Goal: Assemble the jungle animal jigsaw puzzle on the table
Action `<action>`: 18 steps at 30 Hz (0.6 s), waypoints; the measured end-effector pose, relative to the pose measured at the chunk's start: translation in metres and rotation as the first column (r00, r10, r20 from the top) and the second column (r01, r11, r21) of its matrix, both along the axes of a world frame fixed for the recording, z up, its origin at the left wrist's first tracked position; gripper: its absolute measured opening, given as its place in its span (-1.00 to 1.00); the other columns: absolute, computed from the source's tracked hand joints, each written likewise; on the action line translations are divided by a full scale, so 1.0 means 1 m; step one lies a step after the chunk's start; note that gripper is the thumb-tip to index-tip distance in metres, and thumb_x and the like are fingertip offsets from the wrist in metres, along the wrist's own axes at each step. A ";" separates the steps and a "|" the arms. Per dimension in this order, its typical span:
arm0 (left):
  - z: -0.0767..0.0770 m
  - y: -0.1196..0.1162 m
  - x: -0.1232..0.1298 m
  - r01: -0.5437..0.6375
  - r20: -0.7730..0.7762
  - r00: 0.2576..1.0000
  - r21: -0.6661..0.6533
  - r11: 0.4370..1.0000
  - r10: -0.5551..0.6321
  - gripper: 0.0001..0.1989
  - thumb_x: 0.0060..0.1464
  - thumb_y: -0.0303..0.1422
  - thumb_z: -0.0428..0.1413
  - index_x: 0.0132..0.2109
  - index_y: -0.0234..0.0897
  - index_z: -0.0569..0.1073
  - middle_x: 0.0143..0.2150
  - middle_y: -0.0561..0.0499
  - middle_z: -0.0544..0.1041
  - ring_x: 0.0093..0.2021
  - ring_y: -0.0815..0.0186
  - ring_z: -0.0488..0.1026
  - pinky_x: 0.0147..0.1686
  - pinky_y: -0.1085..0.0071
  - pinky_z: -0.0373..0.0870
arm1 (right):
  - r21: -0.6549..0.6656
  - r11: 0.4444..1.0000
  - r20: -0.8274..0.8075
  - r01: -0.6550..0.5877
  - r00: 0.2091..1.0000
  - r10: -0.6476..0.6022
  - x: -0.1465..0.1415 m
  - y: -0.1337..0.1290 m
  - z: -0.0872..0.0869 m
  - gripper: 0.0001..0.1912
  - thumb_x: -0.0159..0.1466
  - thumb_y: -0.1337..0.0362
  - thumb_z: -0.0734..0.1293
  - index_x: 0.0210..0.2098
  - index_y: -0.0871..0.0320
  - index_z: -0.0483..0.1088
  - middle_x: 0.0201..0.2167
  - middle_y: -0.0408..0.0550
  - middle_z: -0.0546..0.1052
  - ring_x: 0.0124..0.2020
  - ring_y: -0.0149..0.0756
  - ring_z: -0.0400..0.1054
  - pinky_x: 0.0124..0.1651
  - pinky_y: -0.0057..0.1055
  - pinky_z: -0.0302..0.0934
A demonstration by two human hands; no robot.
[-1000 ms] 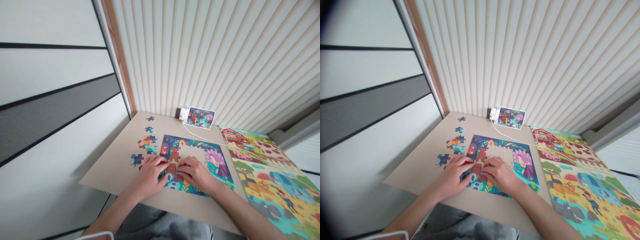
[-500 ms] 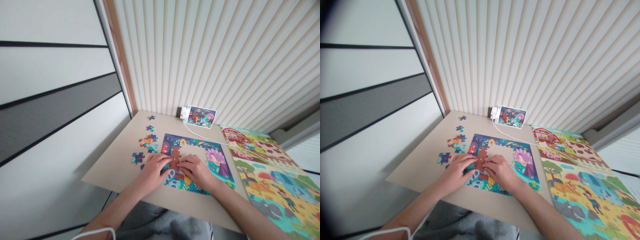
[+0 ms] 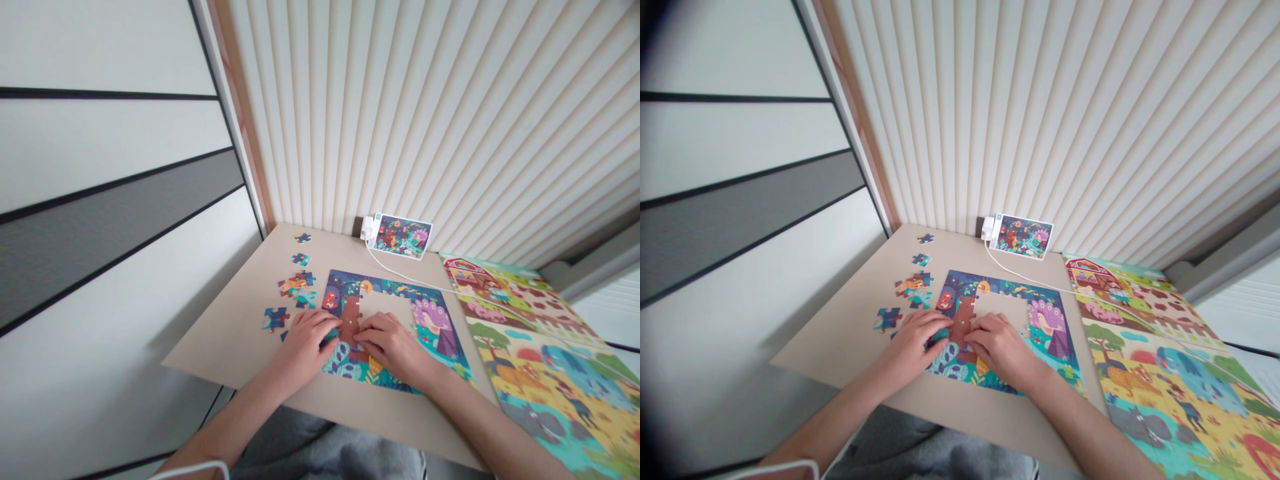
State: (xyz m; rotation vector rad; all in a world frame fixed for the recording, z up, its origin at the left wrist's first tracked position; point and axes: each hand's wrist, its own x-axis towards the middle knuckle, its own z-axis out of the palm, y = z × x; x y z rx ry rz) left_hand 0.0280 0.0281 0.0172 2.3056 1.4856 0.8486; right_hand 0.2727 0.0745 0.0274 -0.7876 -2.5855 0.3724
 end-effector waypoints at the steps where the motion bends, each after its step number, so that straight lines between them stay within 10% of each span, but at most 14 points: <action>1: 0.000 0.000 0.000 0.000 -0.001 1.000 -0.006 1.000 0.000 -0.70 0.23 -0.45 0.19 0.09 -0.14 0.54 0.08 -0.03 0.58 0.14 0.12 0.45 0.19 0.07 0.33 | 0.002 1.000 0.009 -0.004 1.000 0.004 0.000 0.000 0.001 -0.83 0.44 0.29 0.32 -0.08 0.03 0.58 -0.10 -0.01 0.61 -0.11 -0.24 0.46 -0.02 -0.26 0.24; 18: -0.005 -0.002 0.000 0.010 -0.068 0.998 0.043 0.999 -0.007 -0.75 0.25 -0.43 0.16 0.04 -0.13 0.58 0.07 -0.02 0.57 0.14 0.10 0.44 0.19 0.05 0.32 | 0.068 0.993 0.103 -0.097 0.991 0.090 0.003 -0.007 0.023 -0.78 0.49 0.29 0.25 -0.07 0.08 0.55 -0.29 -0.06 0.60 -0.20 -0.29 0.44 -0.02 -0.26 0.15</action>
